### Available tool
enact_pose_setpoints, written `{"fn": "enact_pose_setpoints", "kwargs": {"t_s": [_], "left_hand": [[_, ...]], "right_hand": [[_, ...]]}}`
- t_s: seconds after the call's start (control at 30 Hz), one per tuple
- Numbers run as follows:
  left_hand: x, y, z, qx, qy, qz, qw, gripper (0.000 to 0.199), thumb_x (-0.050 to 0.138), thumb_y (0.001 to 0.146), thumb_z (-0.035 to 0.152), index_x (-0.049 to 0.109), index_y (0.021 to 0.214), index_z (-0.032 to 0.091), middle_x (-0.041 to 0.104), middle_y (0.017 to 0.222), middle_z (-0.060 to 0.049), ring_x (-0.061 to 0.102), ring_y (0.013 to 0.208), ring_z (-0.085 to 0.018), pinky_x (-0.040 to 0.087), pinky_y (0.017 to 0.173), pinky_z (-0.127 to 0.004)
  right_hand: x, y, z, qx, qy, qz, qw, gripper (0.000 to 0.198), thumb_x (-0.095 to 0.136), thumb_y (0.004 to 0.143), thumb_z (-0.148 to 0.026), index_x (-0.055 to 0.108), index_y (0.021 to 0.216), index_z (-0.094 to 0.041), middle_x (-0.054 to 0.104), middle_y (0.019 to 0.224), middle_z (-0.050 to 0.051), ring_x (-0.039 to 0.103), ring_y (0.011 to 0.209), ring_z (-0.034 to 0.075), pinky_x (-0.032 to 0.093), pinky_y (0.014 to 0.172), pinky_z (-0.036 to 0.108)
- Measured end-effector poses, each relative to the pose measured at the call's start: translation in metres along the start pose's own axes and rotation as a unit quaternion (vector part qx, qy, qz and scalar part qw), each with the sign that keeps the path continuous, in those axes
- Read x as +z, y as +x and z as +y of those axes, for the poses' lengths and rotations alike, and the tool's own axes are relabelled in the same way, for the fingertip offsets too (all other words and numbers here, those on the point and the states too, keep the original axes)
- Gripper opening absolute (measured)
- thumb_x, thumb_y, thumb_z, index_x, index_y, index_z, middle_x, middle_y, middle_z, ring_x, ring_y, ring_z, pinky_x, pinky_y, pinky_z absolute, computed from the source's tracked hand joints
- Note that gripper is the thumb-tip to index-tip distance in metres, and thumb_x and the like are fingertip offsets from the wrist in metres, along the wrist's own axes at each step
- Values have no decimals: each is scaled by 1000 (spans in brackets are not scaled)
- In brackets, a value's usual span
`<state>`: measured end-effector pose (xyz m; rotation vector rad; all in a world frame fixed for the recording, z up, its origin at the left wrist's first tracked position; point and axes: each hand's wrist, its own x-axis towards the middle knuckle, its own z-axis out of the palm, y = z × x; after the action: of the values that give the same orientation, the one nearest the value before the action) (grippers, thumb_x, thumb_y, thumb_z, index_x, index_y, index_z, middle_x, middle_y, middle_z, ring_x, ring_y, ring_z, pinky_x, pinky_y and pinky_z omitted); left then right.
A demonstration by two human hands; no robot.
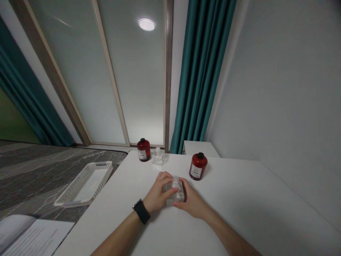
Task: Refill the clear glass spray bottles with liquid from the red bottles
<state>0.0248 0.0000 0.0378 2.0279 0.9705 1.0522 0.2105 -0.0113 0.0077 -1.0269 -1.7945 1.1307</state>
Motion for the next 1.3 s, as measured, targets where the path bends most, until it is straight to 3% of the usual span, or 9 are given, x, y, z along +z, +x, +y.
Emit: {"fn": "enact_pose_setpoints", "kwargs": {"t_s": [0.33,0.53,0.73,0.87,0.93,1.1,1.17,1.3], "left_hand": [[0,0,5,-4,20,25,999,15,69,85,33,72,85,19,59,93,-6,54,98,-26,42,92,-39],[13,-3,4,-47,-13,105,993,17,72,76,20,55,78,20,61,99,-5,56,101,-26,43,94,-41],[8,-9,8,-87,-126,49,987,42,73,73,16,52,109,20,62,122,-11,58,117,-28,38,104,-44],[-5,-10,1,-46,-140,72,986,53,70,80,18,43,125,19,65,91,-3,59,116,-26,35,108,-46],[-10,-10,-6,-24,-144,78,986,53,67,83,19,41,129,19,64,86,-1,59,113,-25,35,108,-46],[-11,-13,-16,-26,-195,-10,980,65,63,89,22,28,144,21,61,127,-13,49,131,-26,30,113,-48],[-9,-13,-16,-24,-204,-16,979,69,64,90,24,25,146,21,64,120,-12,48,132,-26,27,115,-49],[-11,-11,-16,-27,-231,44,971,64,65,89,30,33,143,20,67,95,-5,58,114,-25,35,108,-47]], "right_hand": [[7,-2,-2,38,-71,16,997,78,77,65,-14,39,132,-22,58,130,9,57,118,26,44,101,42],[14,-4,-2,58,-113,48,991,79,76,66,-19,37,134,-21,56,132,12,56,121,29,44,102,43],[9,-4,-5,43,-86,30,995,80,77,66,-16,37,135,-22,55,134,11,56,122,27,43,103,42],[5,-4,1,46,-78,12,996,83,78,67,-20,36,138,-23,54,136,11,54,124,29,41,105,45],[4,-4,3,45,-69,14,997,83,79,67,-22,37,138,-24,56,135,10,54,125,30,41,106,46],[2,-4,-1,34,-58,13,998,83,79,67,-21,38,138,-25,56,137,10,53,127,32,41,106,49],[1,-4,-3,35,-55,11,998,83,79,67,-20,38,138,-26,54,139,10,52,128,32,40,107,50],[1,-4,-3,33,-52,14,998,83,79,66,-20,38,137,-26,54,139,10,53,126,32,39,108,50]]}}
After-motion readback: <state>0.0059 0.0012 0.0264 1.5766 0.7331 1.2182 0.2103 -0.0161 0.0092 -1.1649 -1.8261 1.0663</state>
